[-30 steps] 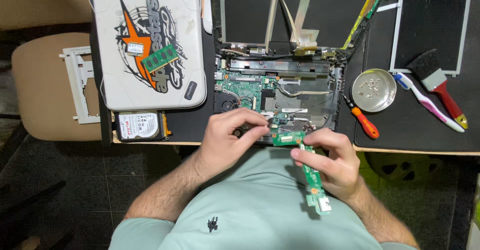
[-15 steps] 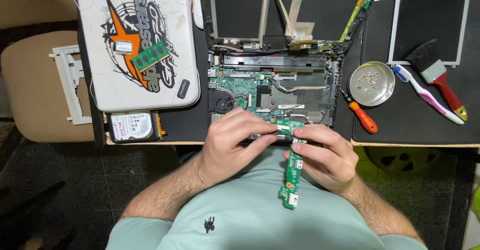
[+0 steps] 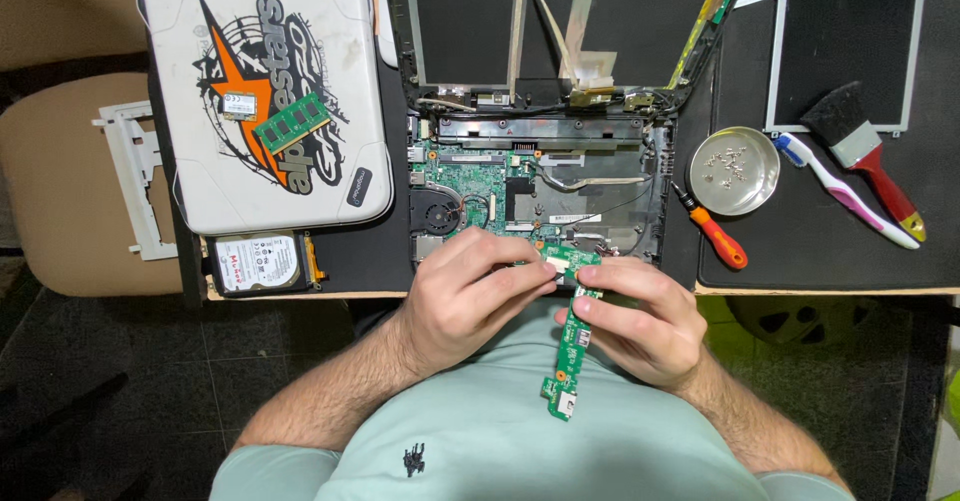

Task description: The person works on a disassembled laptop, using a screwdriver to remove screws from the motherboard and a small circuit board. They detach the board, place it on the laptop lid, and then reattach it, securing it with screws. The person also handles a RAM module, placing it on the laptop lid.

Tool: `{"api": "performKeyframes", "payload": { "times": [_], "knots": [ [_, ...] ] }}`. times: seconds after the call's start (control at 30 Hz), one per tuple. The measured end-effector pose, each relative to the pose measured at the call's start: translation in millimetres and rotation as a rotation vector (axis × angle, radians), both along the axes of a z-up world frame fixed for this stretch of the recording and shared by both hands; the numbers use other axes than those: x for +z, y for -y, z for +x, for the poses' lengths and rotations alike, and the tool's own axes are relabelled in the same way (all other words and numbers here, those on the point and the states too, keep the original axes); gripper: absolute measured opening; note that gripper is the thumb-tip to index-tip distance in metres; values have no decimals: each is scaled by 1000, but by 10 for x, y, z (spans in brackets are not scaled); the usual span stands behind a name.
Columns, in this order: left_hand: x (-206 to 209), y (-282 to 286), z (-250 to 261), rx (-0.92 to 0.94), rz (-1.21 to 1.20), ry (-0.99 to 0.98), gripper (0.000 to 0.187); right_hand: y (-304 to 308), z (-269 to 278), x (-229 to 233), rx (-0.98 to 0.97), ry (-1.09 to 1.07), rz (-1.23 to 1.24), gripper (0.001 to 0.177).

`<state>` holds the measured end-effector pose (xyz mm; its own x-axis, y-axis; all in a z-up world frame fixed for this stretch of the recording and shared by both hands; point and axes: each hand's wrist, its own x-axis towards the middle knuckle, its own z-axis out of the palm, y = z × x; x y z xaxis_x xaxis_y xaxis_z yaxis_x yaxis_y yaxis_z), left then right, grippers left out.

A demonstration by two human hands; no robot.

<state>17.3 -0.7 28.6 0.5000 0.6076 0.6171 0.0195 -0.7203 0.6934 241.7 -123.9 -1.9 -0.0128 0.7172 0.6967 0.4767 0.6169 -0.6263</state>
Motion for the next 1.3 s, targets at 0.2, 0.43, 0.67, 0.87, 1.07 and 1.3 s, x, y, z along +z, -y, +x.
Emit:
{"api": "performKeyframes", "payload": {
  "times": [0.2,0.43,0.67,0.87,1.07,1.3],
  "knots": [
    [-87,21,2,21,34,11,7,23,0,-30,-3,10,2,20],
    [-44,14,17,36,57,4,5,9,11,-4,6,19,10,17],
    [-80,25,1,35,91,-21,5,3,8,14,19,30,3,19],
    [-22,-3,28,18,44,-103,13,-25,-2,25,15,46,11,15],
    [34,-27,60,8,95,-177,11,-9,23,-61,28,57,35,13],
    [134,-63,84,-65,1,-281,15,-57,10,-11,26,67,47,9]
  ]
}}
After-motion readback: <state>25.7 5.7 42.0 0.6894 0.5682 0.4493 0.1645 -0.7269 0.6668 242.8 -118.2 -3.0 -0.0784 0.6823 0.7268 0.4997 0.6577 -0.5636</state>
